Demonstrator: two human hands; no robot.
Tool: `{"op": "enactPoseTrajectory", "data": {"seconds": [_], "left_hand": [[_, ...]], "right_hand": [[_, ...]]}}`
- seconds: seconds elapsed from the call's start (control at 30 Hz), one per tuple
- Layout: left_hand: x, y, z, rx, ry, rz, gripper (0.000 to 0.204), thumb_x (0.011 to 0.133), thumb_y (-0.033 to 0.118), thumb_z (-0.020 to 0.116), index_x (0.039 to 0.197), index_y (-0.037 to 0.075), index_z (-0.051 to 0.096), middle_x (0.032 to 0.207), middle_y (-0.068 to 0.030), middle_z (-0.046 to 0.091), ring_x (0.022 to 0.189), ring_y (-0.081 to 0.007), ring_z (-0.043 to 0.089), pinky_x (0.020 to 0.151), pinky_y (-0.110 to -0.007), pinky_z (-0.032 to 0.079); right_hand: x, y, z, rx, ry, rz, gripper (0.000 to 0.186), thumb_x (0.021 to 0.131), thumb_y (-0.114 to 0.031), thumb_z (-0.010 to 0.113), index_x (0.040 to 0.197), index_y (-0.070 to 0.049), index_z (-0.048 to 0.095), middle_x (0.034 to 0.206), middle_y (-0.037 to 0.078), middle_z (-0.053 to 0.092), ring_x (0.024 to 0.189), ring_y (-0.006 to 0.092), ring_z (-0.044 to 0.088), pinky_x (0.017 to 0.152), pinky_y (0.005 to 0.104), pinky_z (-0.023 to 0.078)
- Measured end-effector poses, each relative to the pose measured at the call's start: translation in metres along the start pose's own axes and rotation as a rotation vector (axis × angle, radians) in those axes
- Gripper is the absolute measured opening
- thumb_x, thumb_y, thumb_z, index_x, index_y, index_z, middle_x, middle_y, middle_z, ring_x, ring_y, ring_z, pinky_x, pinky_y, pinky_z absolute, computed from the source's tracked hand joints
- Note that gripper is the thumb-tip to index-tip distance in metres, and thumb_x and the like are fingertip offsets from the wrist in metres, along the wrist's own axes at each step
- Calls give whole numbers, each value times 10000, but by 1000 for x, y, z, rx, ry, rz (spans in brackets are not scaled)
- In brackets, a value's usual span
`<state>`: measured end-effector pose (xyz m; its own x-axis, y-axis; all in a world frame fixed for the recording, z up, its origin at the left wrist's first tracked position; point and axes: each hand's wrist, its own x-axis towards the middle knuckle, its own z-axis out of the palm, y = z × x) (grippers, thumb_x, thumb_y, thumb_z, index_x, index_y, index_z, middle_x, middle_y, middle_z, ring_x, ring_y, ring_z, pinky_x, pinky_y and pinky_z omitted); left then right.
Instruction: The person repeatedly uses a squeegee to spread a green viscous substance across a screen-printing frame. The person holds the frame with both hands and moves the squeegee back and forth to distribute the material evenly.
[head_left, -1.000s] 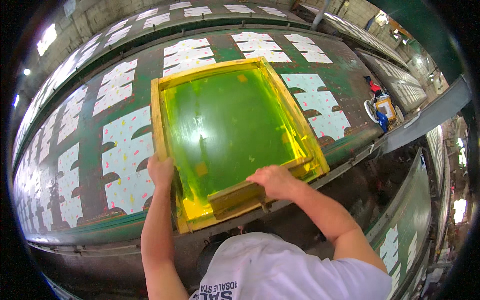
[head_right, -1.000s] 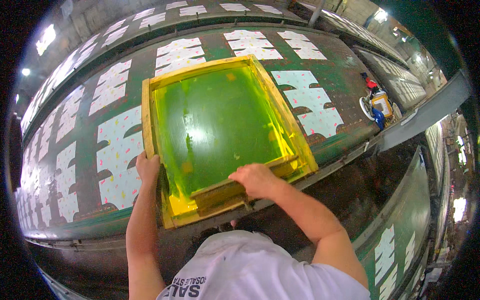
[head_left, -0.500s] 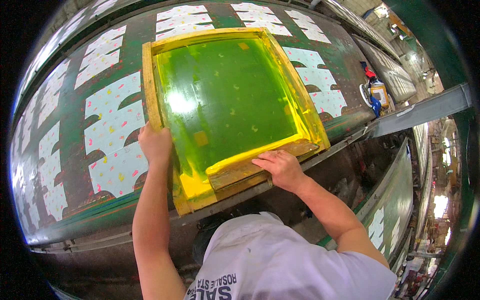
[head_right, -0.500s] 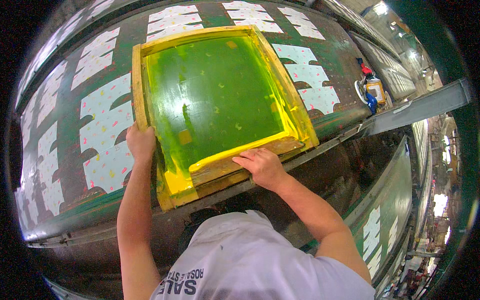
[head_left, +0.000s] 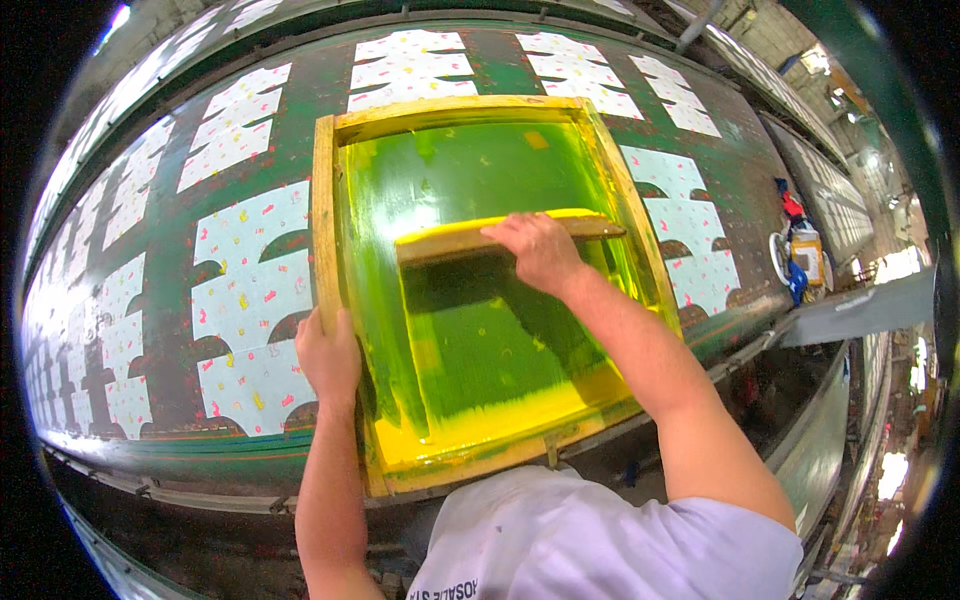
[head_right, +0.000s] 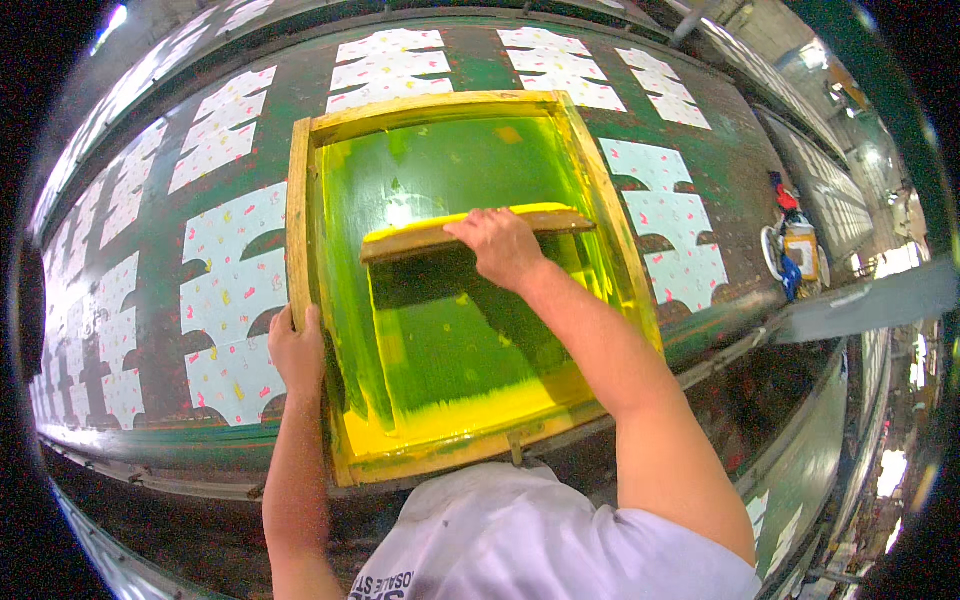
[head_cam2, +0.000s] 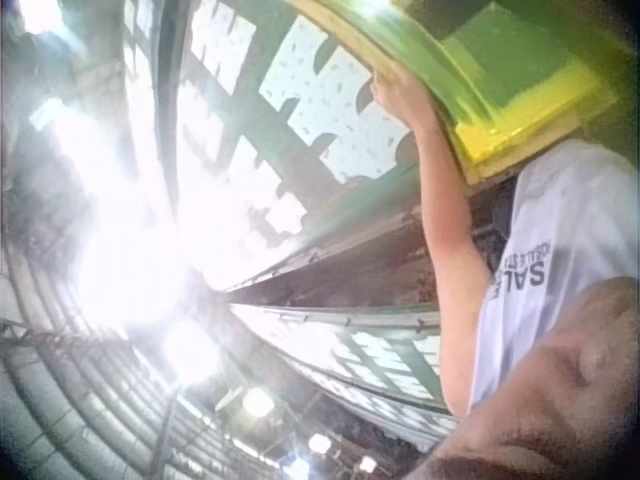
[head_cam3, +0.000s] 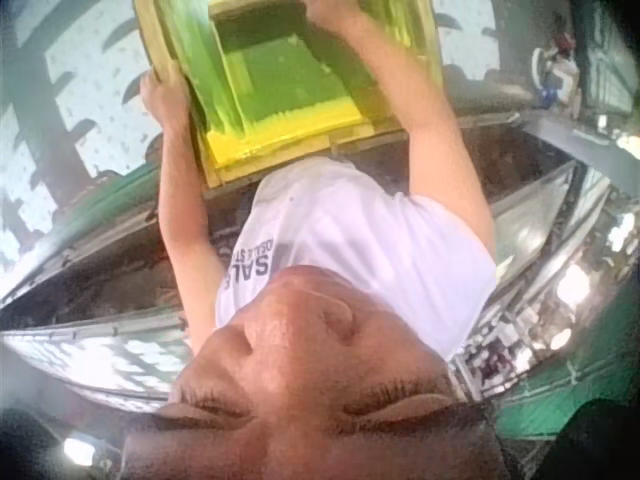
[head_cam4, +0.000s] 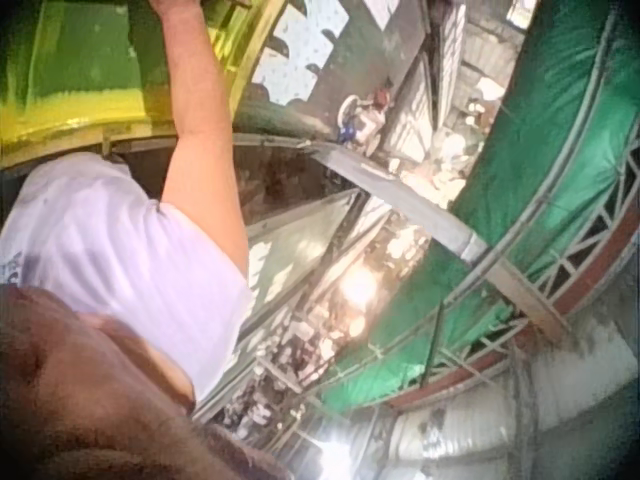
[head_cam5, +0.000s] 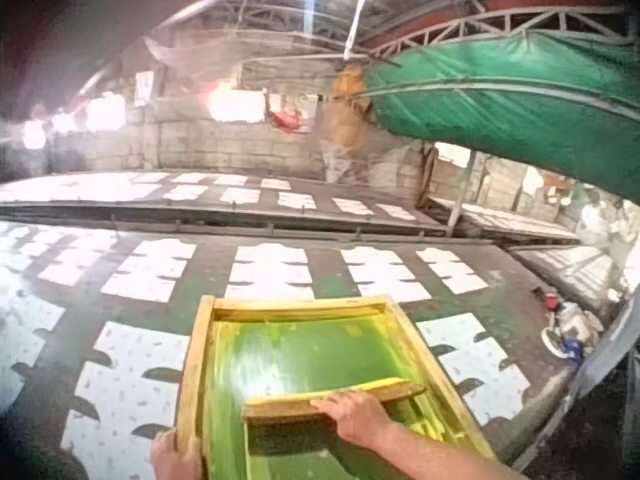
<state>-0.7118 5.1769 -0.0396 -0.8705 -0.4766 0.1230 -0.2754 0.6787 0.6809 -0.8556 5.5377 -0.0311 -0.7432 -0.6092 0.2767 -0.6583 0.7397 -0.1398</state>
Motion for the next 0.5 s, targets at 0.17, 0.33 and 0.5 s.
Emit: {"op": "enactPoseTrajectory", "data": {"seconds": [0.17, 0.33, 0.5], "left_hand": [[-2, 7, 4, 82, 25, -59, 329, 1041, 233, 725, 1278, 6, 750, 1166, -193, 738, 1122, -423, 679, 1003, -514, 529], [-2, 16, 7, 57, 48, -98, 306, 1035, 194, 742, 1271, 0, 748, 1146, -185, 735, 1103, -404, 690, 956, -497, 545], [-3, 15, 9, 119, 54, -64, 297, 1037, 153, 741, 1282, -15, 730, 1118, -176, 722, 1045, -383, 693, 909, -470, 553]], "right_hand": [[93, 73, 34, -95, -2, -3, 505, 911, -3, 619, 1331, -221, 796, 1158, 136, 786, 1068, 357, 775, 975, 516, 600], [177, 130, 44, -75, -31, 18, 480, 914, -8, 635, 1316, -212, 802, 1129, 158, 797, 1056, 363, 794, 935, 521, 646], [218, 168, 46, -31, -2, 79, 508, 908, -12, 639, 1354, -210, 780, 1257, 148, 803, 1162, 390, 765, 980, 536, 627]]}}
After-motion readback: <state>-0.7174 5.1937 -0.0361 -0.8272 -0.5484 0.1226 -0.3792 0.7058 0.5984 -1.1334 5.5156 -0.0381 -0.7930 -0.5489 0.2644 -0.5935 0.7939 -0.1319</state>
